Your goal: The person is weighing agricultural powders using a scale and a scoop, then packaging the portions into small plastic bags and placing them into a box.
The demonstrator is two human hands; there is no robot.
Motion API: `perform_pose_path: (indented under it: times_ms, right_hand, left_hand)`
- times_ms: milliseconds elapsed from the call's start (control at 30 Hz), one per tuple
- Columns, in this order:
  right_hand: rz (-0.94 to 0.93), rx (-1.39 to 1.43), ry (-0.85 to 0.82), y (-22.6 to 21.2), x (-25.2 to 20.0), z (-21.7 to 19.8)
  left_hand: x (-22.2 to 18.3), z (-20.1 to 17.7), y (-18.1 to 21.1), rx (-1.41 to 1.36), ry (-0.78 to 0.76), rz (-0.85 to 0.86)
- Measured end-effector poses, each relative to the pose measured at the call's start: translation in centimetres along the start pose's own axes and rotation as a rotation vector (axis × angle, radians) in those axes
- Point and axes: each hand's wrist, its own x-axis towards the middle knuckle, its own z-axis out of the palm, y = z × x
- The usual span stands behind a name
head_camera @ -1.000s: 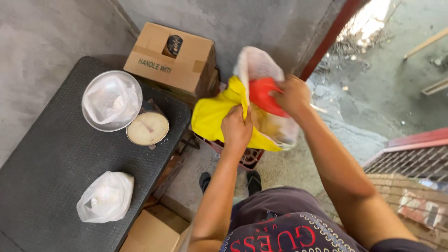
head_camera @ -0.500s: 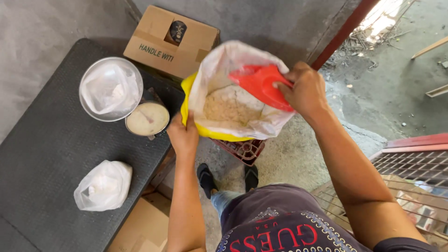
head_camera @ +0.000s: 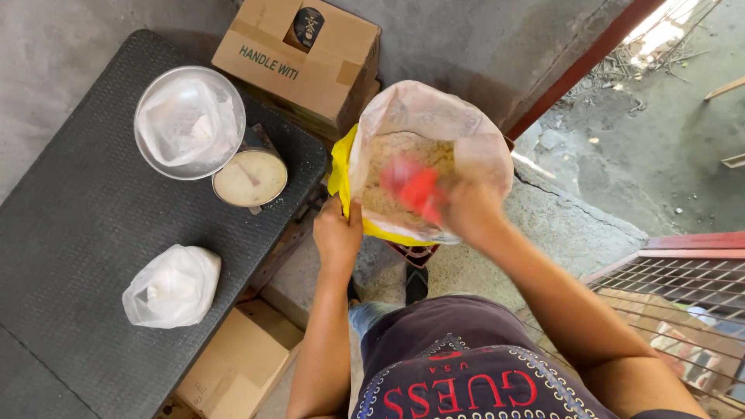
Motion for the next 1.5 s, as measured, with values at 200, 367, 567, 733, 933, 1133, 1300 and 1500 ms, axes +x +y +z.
perform_pose_path:
  times_ms: [200, 367, 567, 733, 933, 1133, 1300, 1500]
  right_hand:
    - [0.185, 0.236, -0.529, 0.8, 0.4, 2.1]
    - [0.110, 0.103, -0.287, 3.9, 1.2, 4.7]
    - [0.137, 0.084, -0.395, 3.7, 1.0, 9.3]
    - [0.132, 0.171, -0.319, 3.0, 0.5, 11.0]
    - [0.135, 0.198, -0.216, 2.1, 0.2, 11.9]
    - [0.162, 0.259, -0.199, 1.1, 0.8, 9.9]
    - [0.047, 0.276, -0.011, 1.4, 2.1, 12.6]
    - [0.100, 0.303, -0.021, 2.4, 1.7, 11.6]
  left_hand:
    - [-1.1, 1.8, -0.5, 0.083, -0.070, -0.004]
    - [-1.7, 2.1, 4.8, 0.120, -0.118, 0.107]
    - [-1.8, 1.9, 3.6, 0.101, -0.207, 0.105]
    - [-1.6, 0.8, 3.0, 0.078, -0.160, 0.039]
    - [-1.8, 0.8, 3.4, 0.100, -0.190, 0.056]
    - [-1.7, 0.6, 3.4, 0.098, -0.190, 0.081]
    - [-1.7, 1.0, 3.5, 0.079, -0.192, 0.109]
    - [-1.2, 1.2, 3.1, 0.061, -0.146, 0.059]
